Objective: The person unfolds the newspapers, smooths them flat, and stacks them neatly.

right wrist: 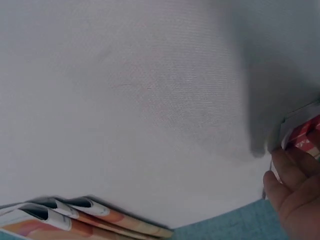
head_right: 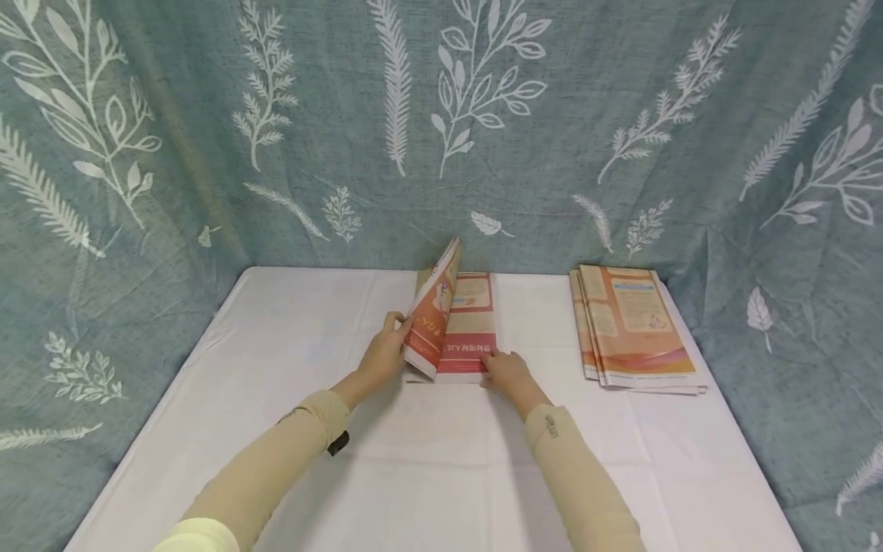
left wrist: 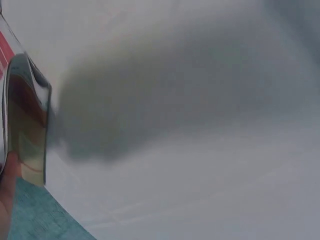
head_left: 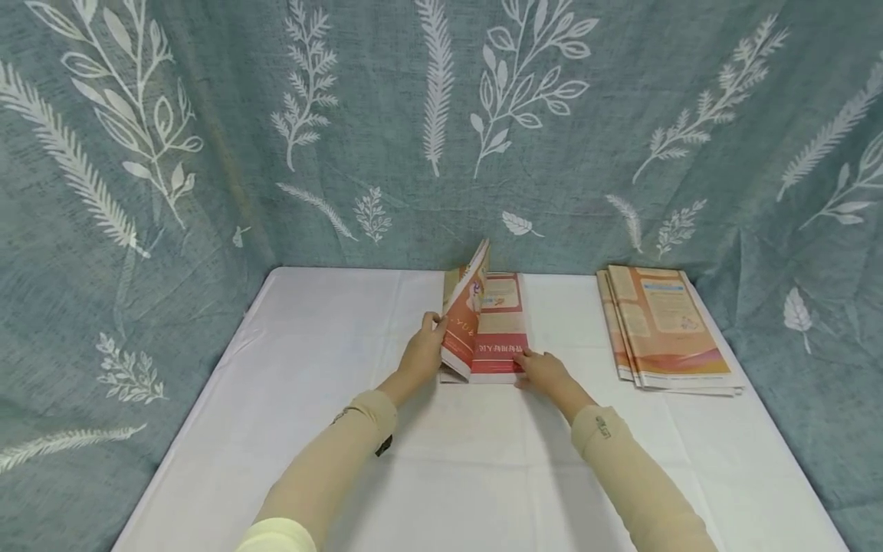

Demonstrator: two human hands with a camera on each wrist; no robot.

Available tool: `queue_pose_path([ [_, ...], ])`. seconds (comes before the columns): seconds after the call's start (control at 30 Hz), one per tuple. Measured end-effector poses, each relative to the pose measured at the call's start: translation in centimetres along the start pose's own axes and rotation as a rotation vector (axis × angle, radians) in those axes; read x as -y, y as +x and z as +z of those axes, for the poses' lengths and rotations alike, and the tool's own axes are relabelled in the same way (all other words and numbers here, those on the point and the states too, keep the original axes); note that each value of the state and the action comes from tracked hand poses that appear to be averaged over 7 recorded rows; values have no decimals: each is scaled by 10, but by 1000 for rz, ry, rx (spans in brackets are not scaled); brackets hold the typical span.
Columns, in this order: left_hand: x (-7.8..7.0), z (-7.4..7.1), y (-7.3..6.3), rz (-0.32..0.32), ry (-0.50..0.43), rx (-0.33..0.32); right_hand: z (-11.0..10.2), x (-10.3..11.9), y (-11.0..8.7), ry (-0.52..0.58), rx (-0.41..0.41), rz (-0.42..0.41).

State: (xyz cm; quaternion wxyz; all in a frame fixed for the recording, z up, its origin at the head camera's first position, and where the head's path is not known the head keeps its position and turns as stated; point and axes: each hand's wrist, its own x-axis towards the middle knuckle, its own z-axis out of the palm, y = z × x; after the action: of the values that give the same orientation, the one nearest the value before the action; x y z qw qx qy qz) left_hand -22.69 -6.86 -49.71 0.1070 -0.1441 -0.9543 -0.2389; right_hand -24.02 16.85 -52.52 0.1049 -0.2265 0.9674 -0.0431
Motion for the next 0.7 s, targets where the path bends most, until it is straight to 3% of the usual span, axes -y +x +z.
queue_pose_path([
  [0.2, 19, -10, -7, -51, -15, -67, 0, -7, -3, -27, -25, -28],
  [0.37, 36, -18, -17, -81, -23, -99, -4, -5, -5, -4, 22, -8],
  [0.7, 56, -29, -29, -189, -58, -33, -10, -16, -19, -74, -13, -46],
])
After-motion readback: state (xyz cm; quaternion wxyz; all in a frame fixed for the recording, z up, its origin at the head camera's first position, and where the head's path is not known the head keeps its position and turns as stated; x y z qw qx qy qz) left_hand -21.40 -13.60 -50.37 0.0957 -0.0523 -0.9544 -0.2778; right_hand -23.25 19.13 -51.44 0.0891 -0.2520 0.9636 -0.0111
